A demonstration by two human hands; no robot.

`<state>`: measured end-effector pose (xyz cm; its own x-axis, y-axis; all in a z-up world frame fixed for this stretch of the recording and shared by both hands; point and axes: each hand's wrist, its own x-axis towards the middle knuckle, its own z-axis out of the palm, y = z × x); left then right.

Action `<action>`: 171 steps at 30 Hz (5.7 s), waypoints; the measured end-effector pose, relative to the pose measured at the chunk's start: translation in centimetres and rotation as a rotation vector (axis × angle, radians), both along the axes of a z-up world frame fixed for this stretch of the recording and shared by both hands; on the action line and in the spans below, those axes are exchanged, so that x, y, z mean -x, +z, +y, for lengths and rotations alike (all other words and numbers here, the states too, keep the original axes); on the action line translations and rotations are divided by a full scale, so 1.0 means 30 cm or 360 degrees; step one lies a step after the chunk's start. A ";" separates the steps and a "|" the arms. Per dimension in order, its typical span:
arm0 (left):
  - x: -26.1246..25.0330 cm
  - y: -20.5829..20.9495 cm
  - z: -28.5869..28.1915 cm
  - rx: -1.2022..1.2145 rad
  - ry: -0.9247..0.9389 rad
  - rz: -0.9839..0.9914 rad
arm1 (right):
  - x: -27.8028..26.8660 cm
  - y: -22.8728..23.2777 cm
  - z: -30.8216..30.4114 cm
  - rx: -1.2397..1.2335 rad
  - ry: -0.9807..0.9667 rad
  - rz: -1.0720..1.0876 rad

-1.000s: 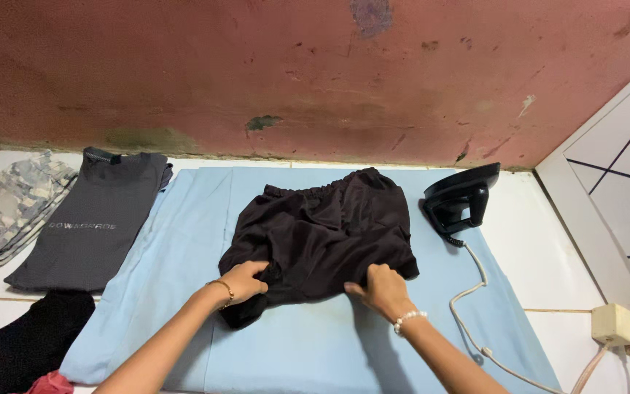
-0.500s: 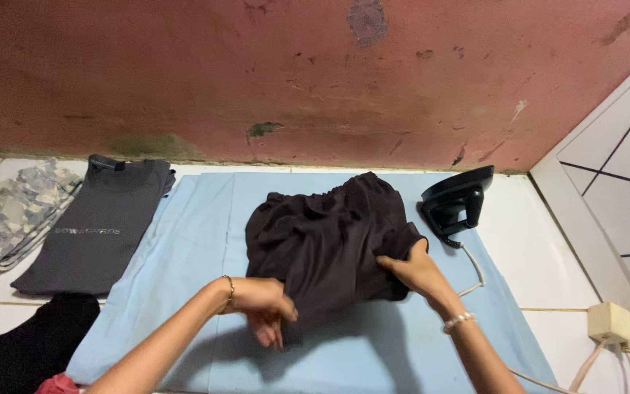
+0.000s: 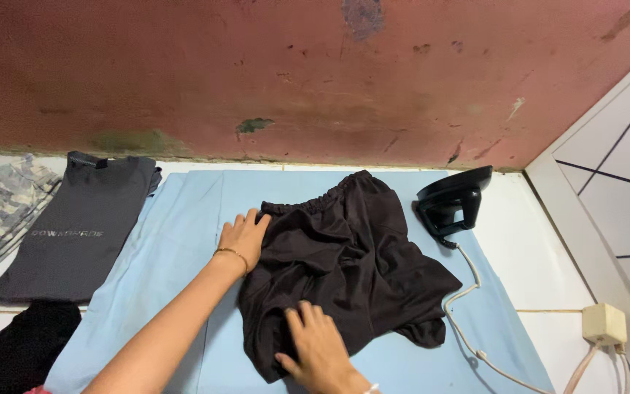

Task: The person irons a navy blue t-shirt using an iron on a blue cloth on the floor, folds the shirt, and then irons and folds a pair of black shorts.

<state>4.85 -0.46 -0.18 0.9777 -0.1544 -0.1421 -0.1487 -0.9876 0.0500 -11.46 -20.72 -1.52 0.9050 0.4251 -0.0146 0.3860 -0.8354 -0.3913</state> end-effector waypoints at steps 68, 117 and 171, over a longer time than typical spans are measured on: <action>0.287 0.403 0.393 0.2360 0.0413 0.0787 | -0.349 0.688 -1.031 -0.0511 -0.0219 0.0548; -0.015 -0.183 0.171 0.1489 0.1805 -0.0381 | -0.678 -0.308 -0.646 -0.0015 -0.1034 0.0171; 0.356 -0.198 0.336 0.2652 0.1582 0.0735 | -0.155 0.118 -0.379 -0.0009 0.0447 -0.0013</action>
